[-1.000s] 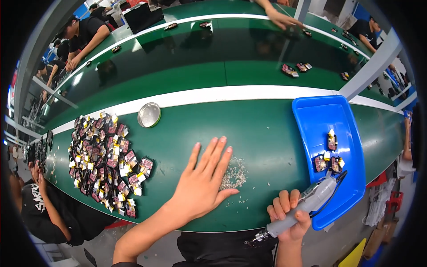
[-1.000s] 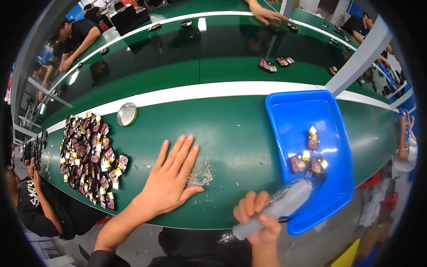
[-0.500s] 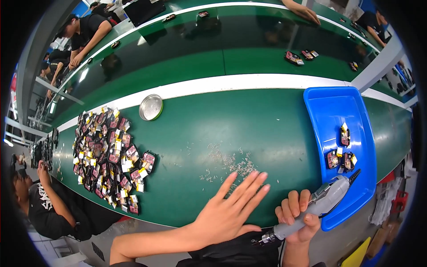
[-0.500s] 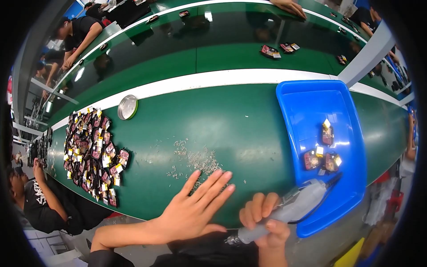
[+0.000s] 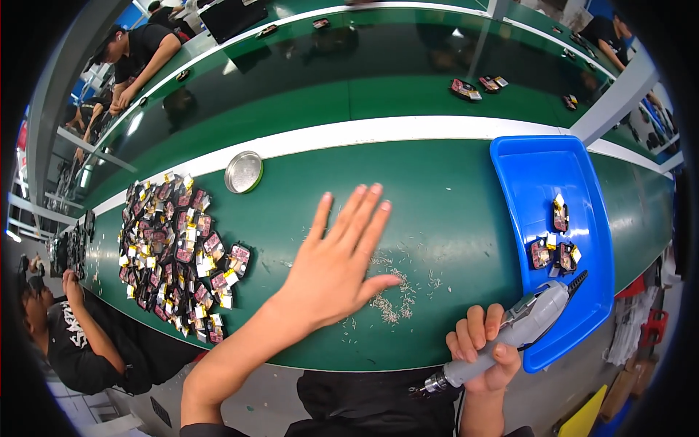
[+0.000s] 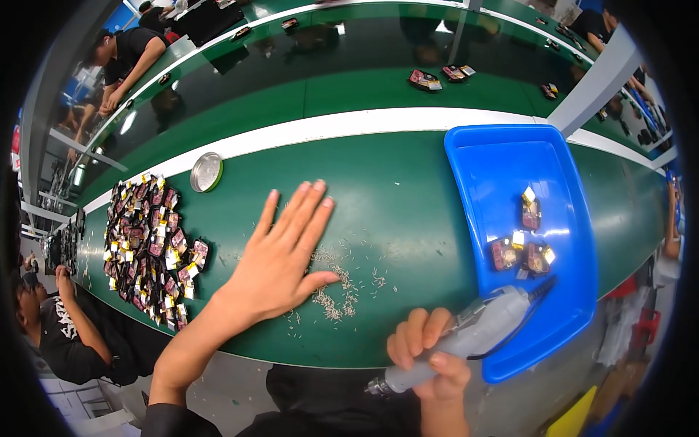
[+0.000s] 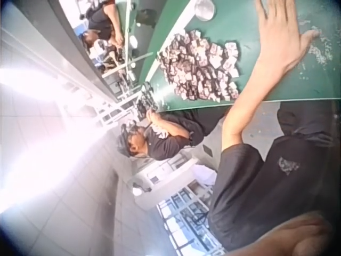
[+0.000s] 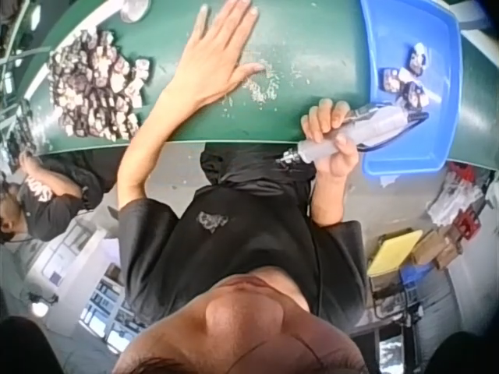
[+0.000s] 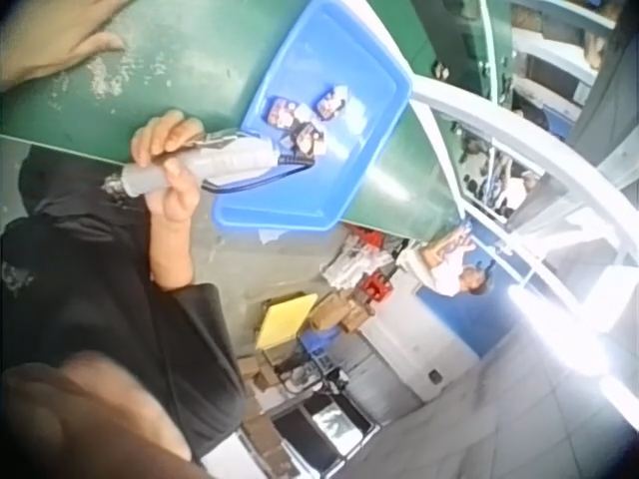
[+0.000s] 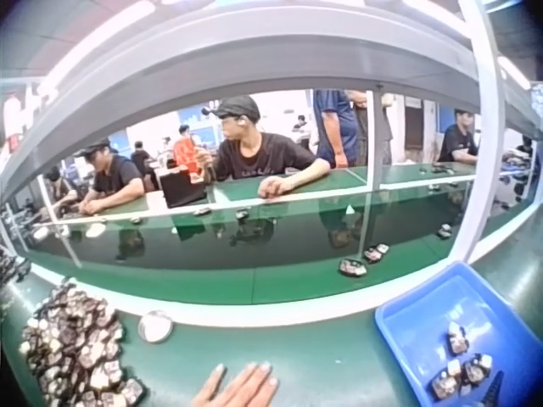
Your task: Assembling small electronic components and plastic cases using an electric screwdriver on a factory production line.
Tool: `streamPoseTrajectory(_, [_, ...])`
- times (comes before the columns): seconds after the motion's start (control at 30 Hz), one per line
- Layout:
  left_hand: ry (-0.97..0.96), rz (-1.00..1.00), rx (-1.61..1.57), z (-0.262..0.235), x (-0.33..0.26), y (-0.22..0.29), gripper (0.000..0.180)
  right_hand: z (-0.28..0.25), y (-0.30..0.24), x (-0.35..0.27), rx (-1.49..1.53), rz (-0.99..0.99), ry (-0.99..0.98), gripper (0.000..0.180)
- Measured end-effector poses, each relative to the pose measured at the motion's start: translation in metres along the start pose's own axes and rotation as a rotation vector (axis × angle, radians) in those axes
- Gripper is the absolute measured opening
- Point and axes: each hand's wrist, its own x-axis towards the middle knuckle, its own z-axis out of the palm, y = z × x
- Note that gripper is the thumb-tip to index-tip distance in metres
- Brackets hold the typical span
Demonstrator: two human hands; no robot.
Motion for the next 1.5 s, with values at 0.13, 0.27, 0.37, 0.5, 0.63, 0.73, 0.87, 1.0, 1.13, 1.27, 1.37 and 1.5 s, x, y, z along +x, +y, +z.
streamPoseTrajectory(0.13, [-0.039, -0.067, 0.031, -0.003, -0.020, -0.010, 0.085, 0.005, -0.001, 0.002, 0.000, -0.005, 0.046, 0.023])
streamPoseTrajectory(0.27, [-0.099, -0.126, 0.045, -0.007, -0.051, 0.004, 0.090, 0.005, -0.001, 0.004, -0.011, 0.005, 0.022, 0.022])
streamPoseTrajectory(0.37, [-0.183, -0.046, -0.036, -0.006, -0.060, 0.021, 0.091, -0.003, -0.002, 0.001, -0.012, 0.013, -0.031, 0.022])
streamPoseTrajectory(0.5, [-0.160, 0.085, -0.106, 0.001, -0.047, 0.043, 0.090, -0.004, -0.001, -0.001, 0.000, 0.017, -0.025, 0.022])
streamPoseTrajectory(0.63, [-0.075, 0.173, -0.164, 0.012, -0.023, 0.048, 0.087, -0.002, -0.001, -0.004, -0.010, 0.000, 0.002, 0.022])
streamPoseTrajectory(0.73, [-0.008, 0.174, -0.131, 0.015, -0.004, 0.037, 0.085, 0.000, 0.000, -0.003, -0.021, -0.005, 0.013, 0.022])
streamPoseTrajectory(0.87, [0.044, 0.083, -0.021, 0.012, 0.011, 0.015, 0.081, 0.000, 0.000, -0.001, -0.009, -0.011, 0.011, 0.022])
streamPoseTrajectory(1.0, [0.051, 0.060, 0.006, -0.004, 0.009, -0.003, 0.083, 0.001, 0.003, 0.001, -0.011, 0.002, 0.011, 0.023])
streamPoseTrajectory(1.13, [0.045, 0.037, 0.014, -0.029, -0.014, -0.011, 0.085, -0.002, -0.001, -0.001, -0.017, -0.017, 0.017, 0.024])
streamPoseTrajectory(1.27, [0.051, -0.104, -0.003, -0.014, -0.069, -0.006, 0.097, -0.001, -0.002, -0.001, -0.021, -0.021, 0.016, 0.024])
streamPoseTrajectory(1.37, [0.058, -0.240, -0.015, -0.002, -0.094, 0.016, 0.105, 0.001, 0.000, 0.001, -0.012, -0.003, 0.010, 0.024])
streamPoseTrajectory(1.5, [0.020, -0.246, -0.055, 0.008, -0.079, 0.032, 0.108, 0.001, 0.001, 0.001, -0.012, 0.004, 0.003, 0.024])
